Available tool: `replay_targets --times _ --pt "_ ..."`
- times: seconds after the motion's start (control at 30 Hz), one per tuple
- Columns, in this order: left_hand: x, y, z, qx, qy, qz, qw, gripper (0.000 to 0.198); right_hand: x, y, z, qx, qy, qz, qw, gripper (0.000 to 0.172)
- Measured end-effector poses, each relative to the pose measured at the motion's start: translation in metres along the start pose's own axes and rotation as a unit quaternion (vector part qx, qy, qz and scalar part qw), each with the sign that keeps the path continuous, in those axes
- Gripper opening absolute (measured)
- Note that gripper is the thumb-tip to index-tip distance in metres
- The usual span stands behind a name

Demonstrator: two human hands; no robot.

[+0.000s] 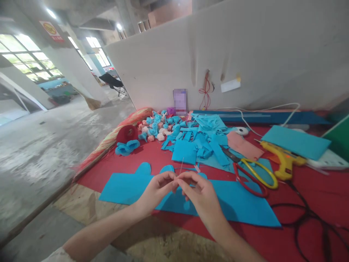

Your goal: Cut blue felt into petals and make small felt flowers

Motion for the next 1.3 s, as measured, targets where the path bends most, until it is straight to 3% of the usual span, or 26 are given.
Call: replay_targets --times 0.17,0.27,0.33,0.4,0.5,0.57,0.67,0.77,0.93,1.03,1.17,1.3 --pt "0.009 0.0 -0.002 0.011 -0.034 -0.029 0.999 0.025 -0.007 0.002 0.003 0.006 0.004 -0.001 1.0 0.026" --pt "-0.011 0.011 0.0 0.037 -0.001 -0.087 0.996 0.021 -0.018 0.005 0.002 0.012 0.025 -0.002 1.0 0.026" --pt "-0.049 0.022 0.0 0.055 0.074 -0.132 0.987 0.019 -0.027 0.009 0.001 0.01 0.036 0.003 0.999 0.027" --pt "-0.108 0.034 0.002 0.078 0.227 -0.188 0.953 0.02 -0.035 0.013 -0.001 0.005 0.038 0.007 0.999 0.029" --pt "-0.199 0.042 0.002 0.088 0.369 -0.228 0.897 0.022 -0.035 0.013 -0.005 -0.003 0.027 0.018 0.999 0.031" --pt "-0.248 0.038 -0.001 0.073 0.414 -0.263 0.868 0.022 -0.026 0.008 -0.012 -0.019 0.01 0.04 0.999 0.031" --pt "-0.293 0.024 -0.008 0.04 0.412 -0.322 0.852 0.021 -0.003 -0.004 -0.033 -0.064 -0.034 0.089 0.993 0.026" --pt "-0.307 0.008 -0.016 0.019 0.373 -0.37 0.851 0.025 0.028 -0.017 -0.069 -0.142 -0.089 0.181 0.969 0.024" --pt "-0.305 -0.007 -0.034 0.019 0.297 -0.42 0.857 0.037 0.085 -0.029 -0.152 -0.235 -0.113 0.274 0.926 0.006" --pt "-0.302 -0.007 -0.039 0.026 0.27 -0.452 0.85 0.041 0.121 -0.024 -0.187 -0.264 -0.148 0.306 0.903 0.007" --pt "-0.299 0.002 -0.037 0.023 0.254 -0.5 0.828 0.044 0.154 -0.006 -0.205 -0.276 -0.201 0.337 0.877 0.015" --pt "-0.293 0.019 -0.039 0.03 0.239 -0.545 0.803 0.047 0.169 0.013 -0.208 -0.27 -0.229 0.356 0.865 0.022"
Point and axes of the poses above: each hand's wrist, its own z-axis away from the middle knuckle, its own x-axis out of the palm, y = z × x, the point moved 5 cm from there along -z, towards the middle knuckle, and after that the axes turned 9 degrees about -x, right-handed, at the moved point
